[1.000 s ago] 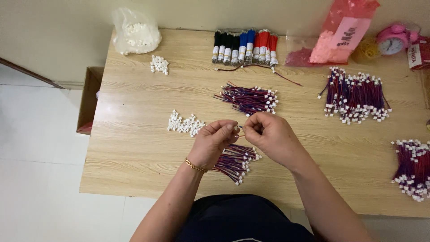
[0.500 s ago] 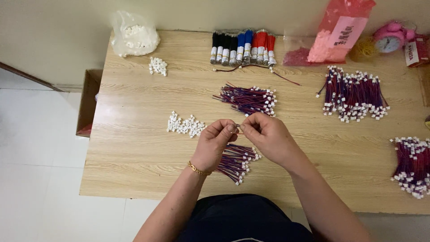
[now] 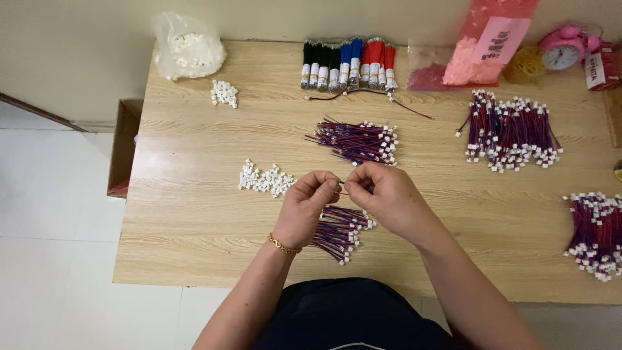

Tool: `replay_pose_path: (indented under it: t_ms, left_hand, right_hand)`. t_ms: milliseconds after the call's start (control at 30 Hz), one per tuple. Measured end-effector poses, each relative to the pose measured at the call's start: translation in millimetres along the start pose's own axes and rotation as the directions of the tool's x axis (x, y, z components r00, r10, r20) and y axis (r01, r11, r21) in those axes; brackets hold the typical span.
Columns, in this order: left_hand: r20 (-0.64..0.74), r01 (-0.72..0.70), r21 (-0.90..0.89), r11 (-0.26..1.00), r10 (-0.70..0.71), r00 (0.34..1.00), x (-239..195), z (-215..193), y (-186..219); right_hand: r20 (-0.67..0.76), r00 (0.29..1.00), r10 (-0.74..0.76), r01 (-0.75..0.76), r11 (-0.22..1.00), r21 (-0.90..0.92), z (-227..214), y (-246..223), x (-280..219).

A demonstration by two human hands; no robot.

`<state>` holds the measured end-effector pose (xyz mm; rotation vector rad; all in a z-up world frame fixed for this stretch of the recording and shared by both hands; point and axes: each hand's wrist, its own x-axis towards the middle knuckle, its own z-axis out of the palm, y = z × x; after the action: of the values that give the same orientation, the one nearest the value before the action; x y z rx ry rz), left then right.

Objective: Attaching small white plastic connectors to the ends of purple wires

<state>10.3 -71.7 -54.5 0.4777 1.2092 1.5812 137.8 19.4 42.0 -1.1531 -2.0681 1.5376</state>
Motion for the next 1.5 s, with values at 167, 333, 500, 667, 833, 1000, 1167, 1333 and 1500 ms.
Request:
replay_pose_path:
  t_ms: [167, 333, 500, 667, 833, 1000, 1167, 1333, 1500]
  left_hand:
    - [-0.007, 0.076, -0.121, 0.99, -0.077, 0.997, 1, 3, 0]
    - [0.027, 0.193, -0.311, 0.931, -0.194, 0.981, 3, -3, -6]
    - [0.012, 0.188, -0.344, 0.92, -0.196, 0.98, 8, -7, -5]
    - [0.037, 0.167, -0.365, 0.916, -0.165, 0.986, 8, -6, -10]
    - [0.041, 0.164, -0.359, 0.919, -0.16, 0.986, 7, -5, -12]
    - [0.057, 0.164, -0.37, 0.914, -0.154, 0.986, 5, -4, -10]
    - [0.048, 0.145, -0.371, 0.917, -0.137, 0.989, 4, -3, -10]
    - [0.039, 0.118, -0.333, 0.935, -0.112, 0.993, 5, -3, -12]
    - [-0.004, 0.034, -0.113, 0.993, -0.034, 0.999, 7, -2, -12]
  right_hand:
    - [0.001, 1.0, 0.0, 0.0, 1.0, -0.002, -1, -2, 0]
    - [-0.002, 1.0, 0.01, -0.01, 0.999, 0.031, -3, 16, 5]
    - [-0.01, 0.999, 0.051, -0.051, 0.998, 0.045, -4, 13, 1]
    - [0.003, 0.996, 0.092, -0.092, 0.996, 0.011, -3, 14, 3]
    - [-0.001, 0.993, 0.117, -0.117, 0.993, 0.005, -4, 11, 1]
    - [0.002, 0.995, 0.104, -0.104, 0.995, -0.007, -2, 7, 0]
    - [0.001, 0.994, 0.108, -0.108, 0.991, -0.077, -4, 5, 2]
    - [-0.013, 0.99, 0.139, -0.14, 0.986, -0.092, -5, -12, -2]
    - [-0.011, 0.999, 0.04, -0.041, 0.975, -0.219, -2, -8, 3]
